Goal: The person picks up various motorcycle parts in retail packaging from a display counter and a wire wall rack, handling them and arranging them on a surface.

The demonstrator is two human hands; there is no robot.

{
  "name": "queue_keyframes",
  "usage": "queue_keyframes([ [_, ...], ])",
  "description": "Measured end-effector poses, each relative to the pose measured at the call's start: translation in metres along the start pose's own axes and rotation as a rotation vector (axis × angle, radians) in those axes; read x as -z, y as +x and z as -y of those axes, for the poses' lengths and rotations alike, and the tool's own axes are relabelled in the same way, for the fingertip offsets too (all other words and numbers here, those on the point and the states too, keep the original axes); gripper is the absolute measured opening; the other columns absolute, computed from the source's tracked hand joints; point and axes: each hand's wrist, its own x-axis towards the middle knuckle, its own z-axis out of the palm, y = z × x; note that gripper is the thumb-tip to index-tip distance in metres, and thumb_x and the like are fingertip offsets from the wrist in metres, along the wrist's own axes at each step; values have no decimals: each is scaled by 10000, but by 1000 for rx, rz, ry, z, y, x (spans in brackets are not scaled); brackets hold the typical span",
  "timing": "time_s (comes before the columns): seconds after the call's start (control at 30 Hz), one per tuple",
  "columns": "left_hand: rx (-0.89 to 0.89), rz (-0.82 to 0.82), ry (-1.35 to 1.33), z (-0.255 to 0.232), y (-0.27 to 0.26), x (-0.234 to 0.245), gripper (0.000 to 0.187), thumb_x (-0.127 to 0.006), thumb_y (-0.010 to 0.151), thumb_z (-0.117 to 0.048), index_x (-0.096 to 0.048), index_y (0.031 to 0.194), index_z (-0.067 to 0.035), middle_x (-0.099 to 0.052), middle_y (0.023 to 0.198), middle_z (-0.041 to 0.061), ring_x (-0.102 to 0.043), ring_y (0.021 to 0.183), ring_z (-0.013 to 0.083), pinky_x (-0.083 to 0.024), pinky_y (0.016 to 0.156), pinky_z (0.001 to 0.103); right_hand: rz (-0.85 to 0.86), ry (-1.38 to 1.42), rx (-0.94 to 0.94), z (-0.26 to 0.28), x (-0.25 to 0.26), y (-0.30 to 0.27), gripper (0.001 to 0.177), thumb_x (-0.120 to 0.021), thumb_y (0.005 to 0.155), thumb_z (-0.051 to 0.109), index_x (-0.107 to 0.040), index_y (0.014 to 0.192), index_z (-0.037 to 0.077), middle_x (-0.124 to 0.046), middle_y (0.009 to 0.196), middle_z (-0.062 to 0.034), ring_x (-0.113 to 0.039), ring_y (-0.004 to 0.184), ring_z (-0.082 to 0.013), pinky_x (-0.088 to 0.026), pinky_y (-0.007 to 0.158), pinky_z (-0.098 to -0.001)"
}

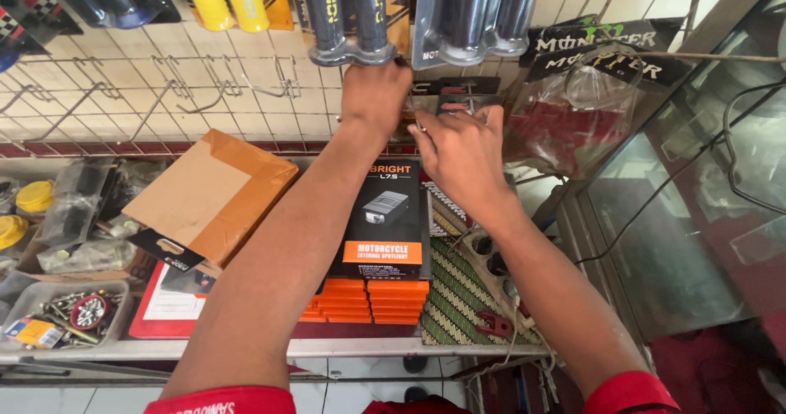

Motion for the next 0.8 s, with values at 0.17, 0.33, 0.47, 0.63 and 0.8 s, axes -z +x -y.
queue_keyframes([
  [0.17, -10, 86, 12, 2, -2, 7, 145, -681, 880, -197, -750, 1006, -175, -737, 1024, 36, -707, 1014, 226, -567, 763, 412, -56, 133, 21, -3, 21, -6, 316, -745, 896, 191, -740, 1171, 35, -738, 1036, -135, -692, 1014, -294, -415, 927, -451],
  [0.33, -42, 137, 69, 2, -7, 25, 178, -680, 854, -199, -745, 1019, -185, -722, 1059, 33, -680, 1063, 213, -551, 791, 391, -67, 361, -143, -29, 57, -13, 282, -724, 986, 108, -712, 1251, 13, -717, 1194, -192, -692, 1109, -336, -521, 980, -442],
  [0.47, -21, 244, 18, -4, -11, 40, 208, -675, 891, -238, -735, 1078, -169, -713, 1103, 43, -671, 1100, 225, -546, 818, 396, 4, 369, -369, -44, 57, -20, 269, -628, 996, 76, -724, 1246, 46, -743, 1193, -137, -739, 1013, -304, -568, 894, -398],
  [0.63, -33, 279, 39, -13, -14, 58, 208, -636, 923, -161, -728, 1110, -164, -713, 1116, 50, -691, 1058, 225, -550, 811, 397, -14, 181, -303, -51, 32, -38, 284, -716, 899, 57, -750, 1178, 16, -746, 1124, -186, -718, 1020, -394, -565, 886, -451],
  [0.8, -73, 263, -90, -19, -21, 86, 199, -698, 874, -157, -740, 1067, -146, -735, 1049, 89, -716, 992, 269, -546, 804, 429, 133, 47, -582, -48, 3, -40, 335, -792, 869, 267, -660, 1083, 45, -769, 911, -174, -751, 833, -396, -575, 764, -504],
])
